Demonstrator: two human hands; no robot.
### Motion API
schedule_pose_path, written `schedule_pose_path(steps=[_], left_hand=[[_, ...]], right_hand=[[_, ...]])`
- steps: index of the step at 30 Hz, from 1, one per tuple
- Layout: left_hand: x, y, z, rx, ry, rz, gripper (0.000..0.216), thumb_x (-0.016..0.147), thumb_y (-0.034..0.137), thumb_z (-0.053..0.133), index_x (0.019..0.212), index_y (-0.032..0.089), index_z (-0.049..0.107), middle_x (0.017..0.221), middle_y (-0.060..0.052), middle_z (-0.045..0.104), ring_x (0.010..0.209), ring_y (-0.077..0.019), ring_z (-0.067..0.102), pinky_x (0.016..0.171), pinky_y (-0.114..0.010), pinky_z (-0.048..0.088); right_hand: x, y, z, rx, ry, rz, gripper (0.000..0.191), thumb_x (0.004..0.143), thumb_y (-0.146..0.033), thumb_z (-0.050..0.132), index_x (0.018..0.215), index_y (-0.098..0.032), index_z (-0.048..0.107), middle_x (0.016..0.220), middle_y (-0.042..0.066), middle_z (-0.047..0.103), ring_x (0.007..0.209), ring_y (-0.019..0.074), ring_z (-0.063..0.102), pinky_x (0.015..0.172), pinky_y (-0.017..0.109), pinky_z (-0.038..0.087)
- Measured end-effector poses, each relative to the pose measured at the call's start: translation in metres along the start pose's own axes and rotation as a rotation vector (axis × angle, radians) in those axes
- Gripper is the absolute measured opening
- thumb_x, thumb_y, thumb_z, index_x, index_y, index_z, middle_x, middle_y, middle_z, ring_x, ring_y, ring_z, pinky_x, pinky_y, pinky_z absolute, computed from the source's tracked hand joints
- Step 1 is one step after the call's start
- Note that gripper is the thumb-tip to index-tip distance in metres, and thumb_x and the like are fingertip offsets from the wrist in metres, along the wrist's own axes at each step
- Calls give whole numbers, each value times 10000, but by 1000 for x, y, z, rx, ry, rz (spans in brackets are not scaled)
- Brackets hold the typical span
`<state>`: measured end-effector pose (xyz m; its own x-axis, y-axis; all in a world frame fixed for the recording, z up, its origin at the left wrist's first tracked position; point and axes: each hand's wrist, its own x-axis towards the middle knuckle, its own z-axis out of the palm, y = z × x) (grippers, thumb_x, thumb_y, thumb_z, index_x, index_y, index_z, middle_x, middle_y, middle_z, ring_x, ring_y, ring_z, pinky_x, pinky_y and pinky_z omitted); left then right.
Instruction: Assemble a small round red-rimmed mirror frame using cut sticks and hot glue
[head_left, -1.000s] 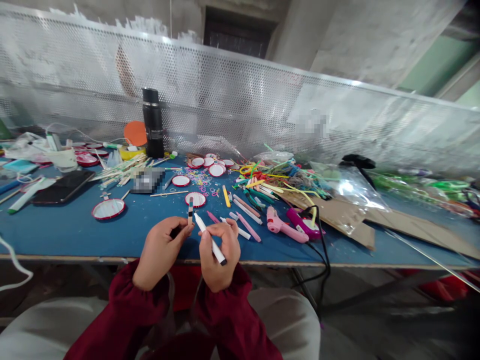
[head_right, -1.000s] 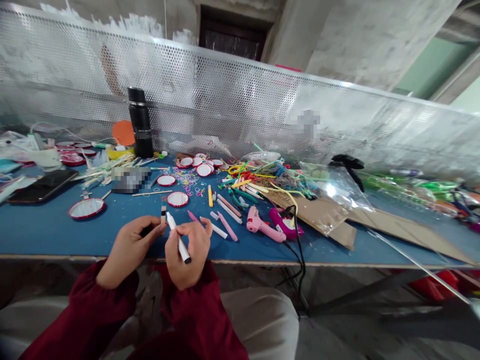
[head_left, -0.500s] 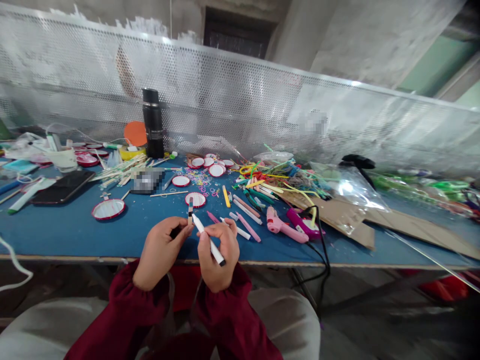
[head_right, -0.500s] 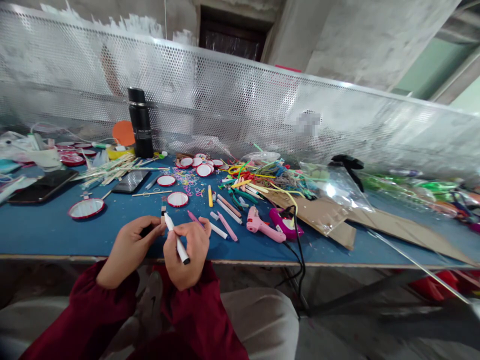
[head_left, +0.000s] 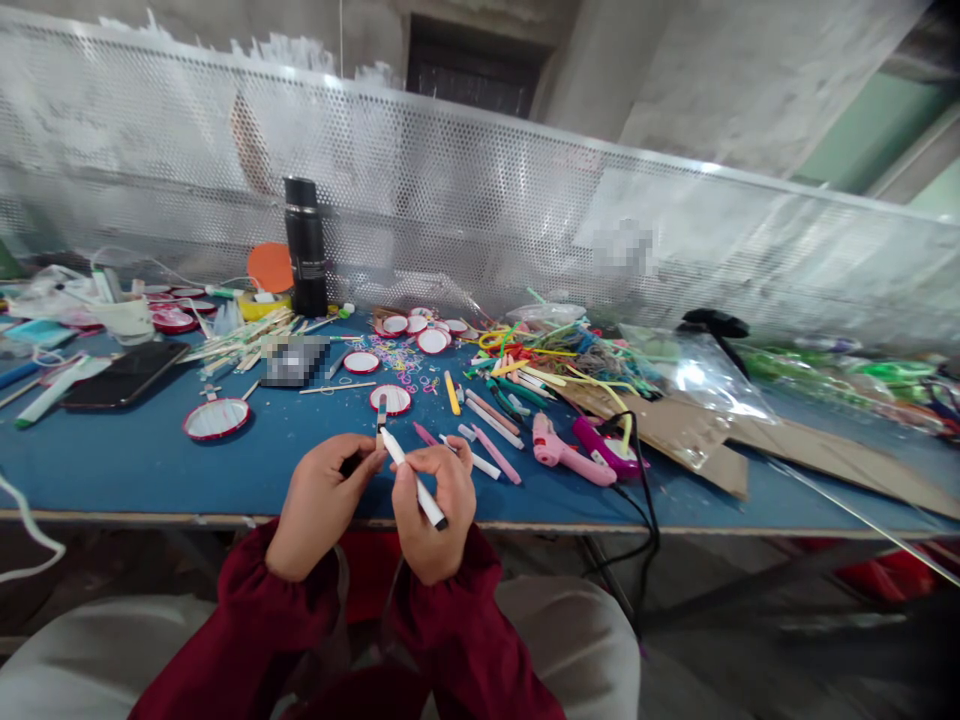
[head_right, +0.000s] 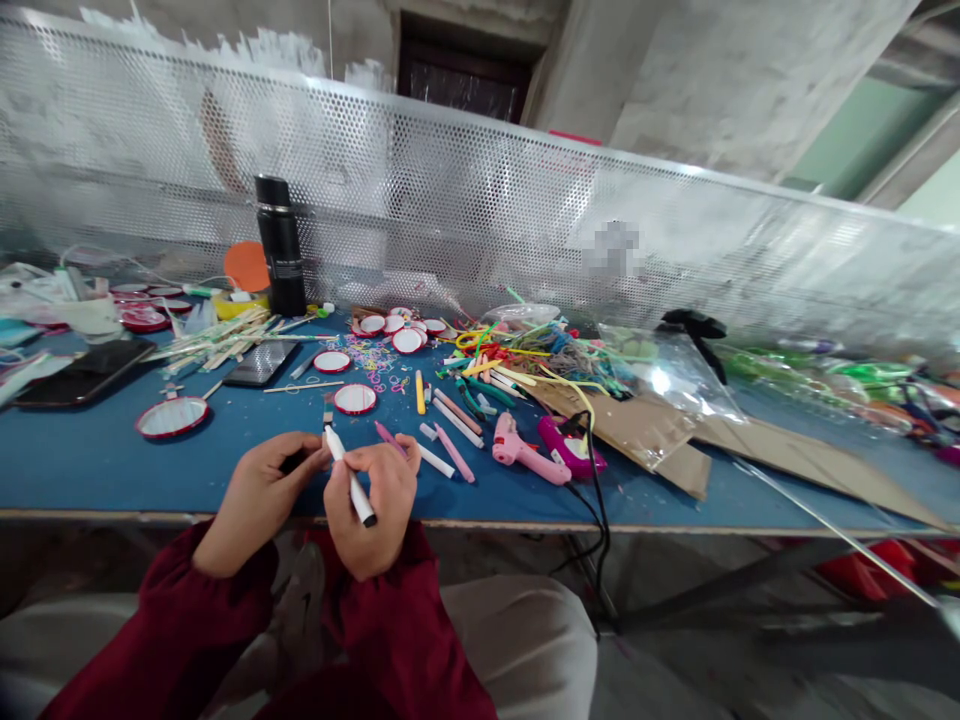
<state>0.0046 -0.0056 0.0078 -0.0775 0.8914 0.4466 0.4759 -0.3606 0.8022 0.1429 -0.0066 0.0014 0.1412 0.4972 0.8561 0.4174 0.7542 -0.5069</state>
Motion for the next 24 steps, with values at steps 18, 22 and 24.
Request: schedule_pose_path(steps=[18,22,24], left_hand=[[2,4,-3,22,-52,-55,291,901,443,584,794,198,698,640,17,601,613,-149,520,600,-249,384],[2,3,-4,-4,-57,-69,295,897,443,581,824,188,709,706,9,647,600,-136,525,600,-244,398],[2,4,-4,-12,-54,-68,296,896,443,582,813,186,705,719,6,658,603,-134,529,608,-243,404]], right_hand=[[-1,3,1,-46,66,34,105,867,-170,568,774,-213,545,709,-21,639,686,155,607,999,463,388],[-1,4,1,-39,76,53,105,872,-181,572,773,-212,555,734,-7,661,715,164,610,987,456,401],[-1,4,1,-37,81,74,107,874,-194,572,769,-214,562,745,5,665,752,179,611,951,440,424]])
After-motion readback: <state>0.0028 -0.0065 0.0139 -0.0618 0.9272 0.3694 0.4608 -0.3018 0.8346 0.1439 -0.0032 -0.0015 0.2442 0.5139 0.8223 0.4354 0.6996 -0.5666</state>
